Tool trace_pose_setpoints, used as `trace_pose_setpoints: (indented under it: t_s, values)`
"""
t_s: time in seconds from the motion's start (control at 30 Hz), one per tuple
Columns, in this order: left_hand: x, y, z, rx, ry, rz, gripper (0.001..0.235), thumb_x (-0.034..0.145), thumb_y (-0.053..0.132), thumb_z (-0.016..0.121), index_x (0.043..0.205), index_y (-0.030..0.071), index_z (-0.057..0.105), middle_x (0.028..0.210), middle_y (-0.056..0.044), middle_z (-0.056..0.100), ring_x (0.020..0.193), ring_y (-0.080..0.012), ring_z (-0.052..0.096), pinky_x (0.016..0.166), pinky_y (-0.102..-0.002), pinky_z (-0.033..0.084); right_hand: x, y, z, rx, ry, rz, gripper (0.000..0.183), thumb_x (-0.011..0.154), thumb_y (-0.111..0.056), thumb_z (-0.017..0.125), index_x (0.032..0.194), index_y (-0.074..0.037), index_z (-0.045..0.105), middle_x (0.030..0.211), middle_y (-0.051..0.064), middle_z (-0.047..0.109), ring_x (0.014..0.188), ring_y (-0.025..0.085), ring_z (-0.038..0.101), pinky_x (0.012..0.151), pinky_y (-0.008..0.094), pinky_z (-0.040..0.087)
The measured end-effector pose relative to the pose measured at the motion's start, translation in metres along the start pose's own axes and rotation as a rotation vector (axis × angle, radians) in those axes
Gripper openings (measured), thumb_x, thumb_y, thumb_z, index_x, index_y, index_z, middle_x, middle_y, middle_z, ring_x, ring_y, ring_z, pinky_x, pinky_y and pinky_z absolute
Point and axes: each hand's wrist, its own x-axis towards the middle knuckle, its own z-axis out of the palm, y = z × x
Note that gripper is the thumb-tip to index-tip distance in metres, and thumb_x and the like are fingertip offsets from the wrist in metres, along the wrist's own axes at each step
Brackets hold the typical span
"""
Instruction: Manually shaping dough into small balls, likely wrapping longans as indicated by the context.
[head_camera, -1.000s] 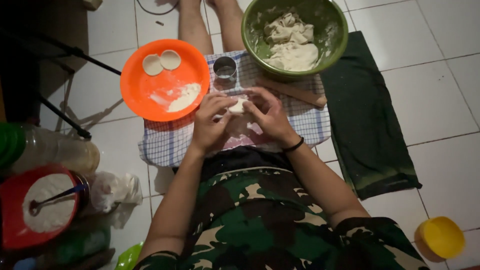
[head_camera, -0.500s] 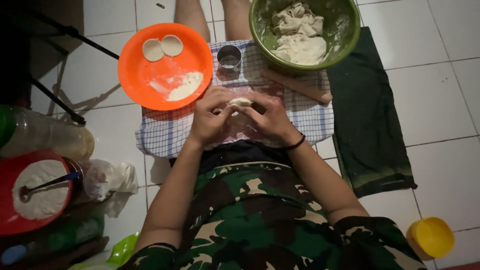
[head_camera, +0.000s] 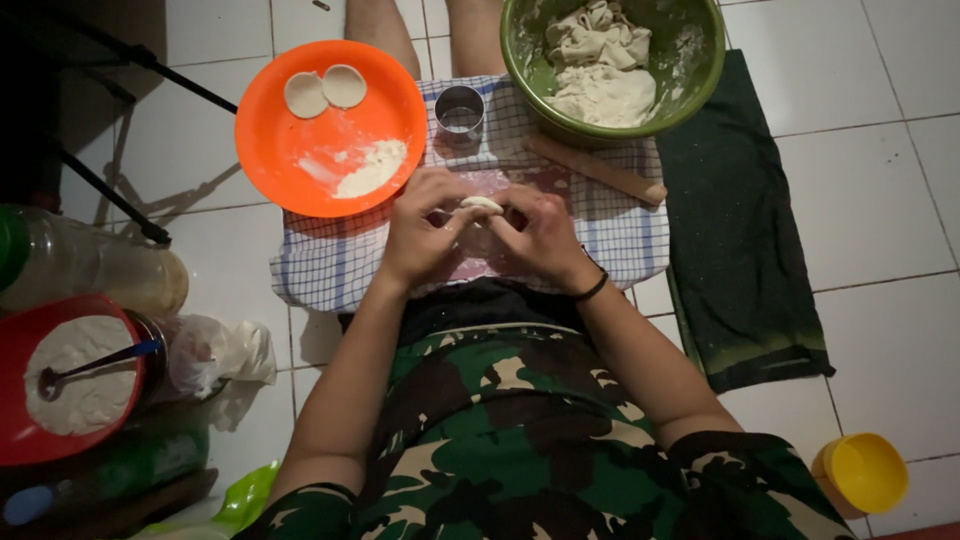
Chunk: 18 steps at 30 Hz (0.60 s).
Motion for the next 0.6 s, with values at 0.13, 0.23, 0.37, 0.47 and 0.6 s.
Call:
trace_pose_setpoints:
  t_s: [0.13,0.23,0.37,0.47,0.6]
  values:
    - [0.002,0.0,-0.001,0.018,0.025,0.033,0.013,0.088,0.018,0.086,0.095,0.009,0.079,0.089,-0.009,0.071,0.097,-0.0285,0.063,0.092,-0.038,0.051,0.002,-0.002,0.0,0.046,-0.028,0.01,0.011,0.086,-0.001,0.078,0.096,-0.006,0.075,0.087,0.016,0.077,0.085,0.041,0.074,0.077,0.046,0.059]
    - [0.004,0.006,-0.001,0.014,0.105,0.087,0.011,0.086,0.014,0.088,0.088,0.008,0.08,0.074,-0.007,0.064,0.091,-0.0287,0.063,0.09,-0.038,0.053,0.003,-0.002,0.001,0.095,-0.059,0.009,0.016,0.086,0.0,0.076,0.1,-0.006,0.076,0.093,0.016,0.078,0.089,0.042,0.074,0.08,0.047,0.058]
    - [0.002,0.004,0.0,-0.01,0.097,0.097,0.012,0.085,0.015,0.088,0.084,0.008,0.078,0.07,-0.006,0.062,0.094,-0.0289,0.063,0.092,-0.037,0.052,0.003,-0.001,0.002,0.091,-0.062,-0.03,0.026,0.081,0.0,0.081,0.106,-0.004,0.073,0.099,0.019,0.077,0.095,0.044,0.073,0.083,0.05,0.057]
    - [0.004,0.01,0.002,-0.04,0.089,0.08,0.012,0.086,0.014,0.087,0.084,0.007,0.078,0.069,-0.006,0.061,0.096,-0.0295,0.064,0.092,-0.038,0.053,-0.001,0.01,0.005,0.077,-0.046,-0.048,0.028,0.078,0.002,0.082,0.105,-0.003,0.074,0.098,0.019,0.077,0.094,0.045,0.073,0.083,0.051,0.058]
    - [0.002,0.003,-0.002,-0.043,0.032,0.043,0.014,0.087,0.02,0.086,0.092,0.01,0.079,0.081,-0.006,0.07,0.102,-0.0283,0.064,0.099,-0.038,0.049,0.001,0.009,0.004,0.159,-0.03,-0.023,0.012,0.084,0.0,0.08,0.091,-0.007,0.075,0.087,0.013,0.076,0.078,0.036,0.073,0.075,0.042,0.057]
